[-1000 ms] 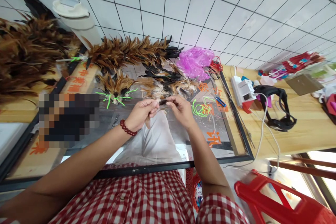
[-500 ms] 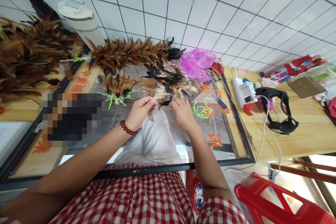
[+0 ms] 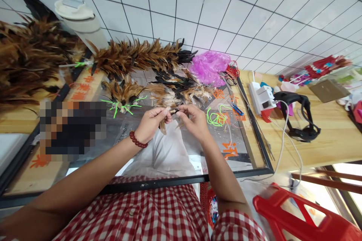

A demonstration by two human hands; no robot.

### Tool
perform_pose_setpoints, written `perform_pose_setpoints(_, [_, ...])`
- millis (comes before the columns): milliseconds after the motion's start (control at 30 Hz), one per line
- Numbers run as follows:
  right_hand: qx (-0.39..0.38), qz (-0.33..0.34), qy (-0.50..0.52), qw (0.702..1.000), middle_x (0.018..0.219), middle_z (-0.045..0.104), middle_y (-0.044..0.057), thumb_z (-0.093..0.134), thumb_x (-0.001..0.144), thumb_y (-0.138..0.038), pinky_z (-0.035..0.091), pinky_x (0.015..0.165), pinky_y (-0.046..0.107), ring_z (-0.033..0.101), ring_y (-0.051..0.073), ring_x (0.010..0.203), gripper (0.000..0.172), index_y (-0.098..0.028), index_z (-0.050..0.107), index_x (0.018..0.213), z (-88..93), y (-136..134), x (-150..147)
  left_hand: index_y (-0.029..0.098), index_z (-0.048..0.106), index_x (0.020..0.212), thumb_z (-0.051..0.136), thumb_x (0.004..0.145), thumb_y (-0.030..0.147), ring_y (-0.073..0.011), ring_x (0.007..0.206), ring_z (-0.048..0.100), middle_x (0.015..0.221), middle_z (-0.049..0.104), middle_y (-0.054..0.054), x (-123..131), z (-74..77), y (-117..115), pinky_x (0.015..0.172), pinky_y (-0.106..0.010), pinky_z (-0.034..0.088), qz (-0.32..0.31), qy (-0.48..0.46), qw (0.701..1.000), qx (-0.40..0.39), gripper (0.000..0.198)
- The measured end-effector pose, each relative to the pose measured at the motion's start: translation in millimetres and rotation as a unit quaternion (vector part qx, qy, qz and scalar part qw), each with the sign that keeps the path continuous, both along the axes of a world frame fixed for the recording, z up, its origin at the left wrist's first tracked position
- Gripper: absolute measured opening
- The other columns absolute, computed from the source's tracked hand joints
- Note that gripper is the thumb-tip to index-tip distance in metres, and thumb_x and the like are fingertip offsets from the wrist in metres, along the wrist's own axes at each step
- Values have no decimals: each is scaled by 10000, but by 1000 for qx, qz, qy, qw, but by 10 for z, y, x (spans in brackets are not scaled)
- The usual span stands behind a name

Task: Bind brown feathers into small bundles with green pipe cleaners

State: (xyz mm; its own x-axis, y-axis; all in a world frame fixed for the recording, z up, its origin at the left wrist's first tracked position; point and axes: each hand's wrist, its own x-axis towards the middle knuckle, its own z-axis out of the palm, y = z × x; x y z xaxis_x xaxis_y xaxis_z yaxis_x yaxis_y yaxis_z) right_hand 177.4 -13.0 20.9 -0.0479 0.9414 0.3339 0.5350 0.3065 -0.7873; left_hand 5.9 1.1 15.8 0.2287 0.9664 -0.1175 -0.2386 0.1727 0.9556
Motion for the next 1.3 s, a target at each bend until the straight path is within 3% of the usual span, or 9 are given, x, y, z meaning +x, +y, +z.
perform_pose_setpoints(200, [12,30,-20,999,787,667,21,554,881,-311,469,747,302,599,150,754,167,-203,650,798,73,-25,-53,132,642,633,682,724,392,-94,585,569,624,623,-25,16,-7,-6,572,-212,471,3,-8,1000,-17,278])
perform_pose_setpoints(333, [18,67,-49,996,788,657,19,541,888,-304,460,751,310,604,153,758,158,-215,639,803,108,-49,-62,126,664,698,710,694,400,-110,563,581,643,636,-31,19,-11,-11,513,-222,472,15,-3,999,-47,278])
perform_pose_setpoints(467, [71,27,-81,994,817,677,28,541,886,-272,445,796,334,619,167,816,134,-224,647,818,82,-67,-127,121,664,700,694,713,403,-97,508,555,623,630,-31,23,-16,-36,483,-218,455,-38,-2,998,-56,284])
perform_pose_setpoints(633, [76,-3,-140,987,852,686,36,536,887,-277,437,800,339,623,176,830,128,-227,647,849,24,-25,-102,128,647,624,680,722,366,-58,441,463,522,544,9,21,-55,-27,436,-183,365,-58,34,997,-38,259])
perform_pose_setpoints(767, [24,-41,-188,981,855,676,54,568,853,-282,445,704,311,603,177,748,129,-207,669,878,25,30,98,124,670,670,693,705,378,-47,433,428,509,518,20,-6,-73,28,423,-177,322,-19,11,998,-57,257])
perform_pose_setpoints(900, [-69,-2,-247,966,777,656,38,624,800,-318,419,646,278,580,161,683,127,-203,679,790,76,15,248,122,675,679,714,686,377,-49,439,435,519,526,17,-34,-78,57,427,-181,325,-2,4,998,-58,258])
perform_pose_setpoints(1033, [-111,13,-280,953,800,657,41,653,759,-333,392,625,266,577,160,688,130,-210,687,787,46,21,241,122,677,686,721,681,366,-47,439,437,521,530,18,-28,-108,64,428,-179,330,13,1,998,-61,248])
perform_pose_setpoints(1167, [-140,-23,-205,968,652,627,8,599,751,-230,366,569,245,538,134,591,91,-203,672,704,-57,105,216,118,669,670,725,675,349,-47,433,446,511,528,20,72,-79,114,420,-176,329,25,-1,997,-68,238])
perform_pose_setpoints(1300, [-144,-60,-16,988,560,553,-24,598,775,-344,329,490,220,449,100,495,174,-183,621,711,-139,97,225,117,660,661,727,673,341,-61,450,486,538,562,7,230,28,199,428,-185,367,28,-21,998,-53,235])
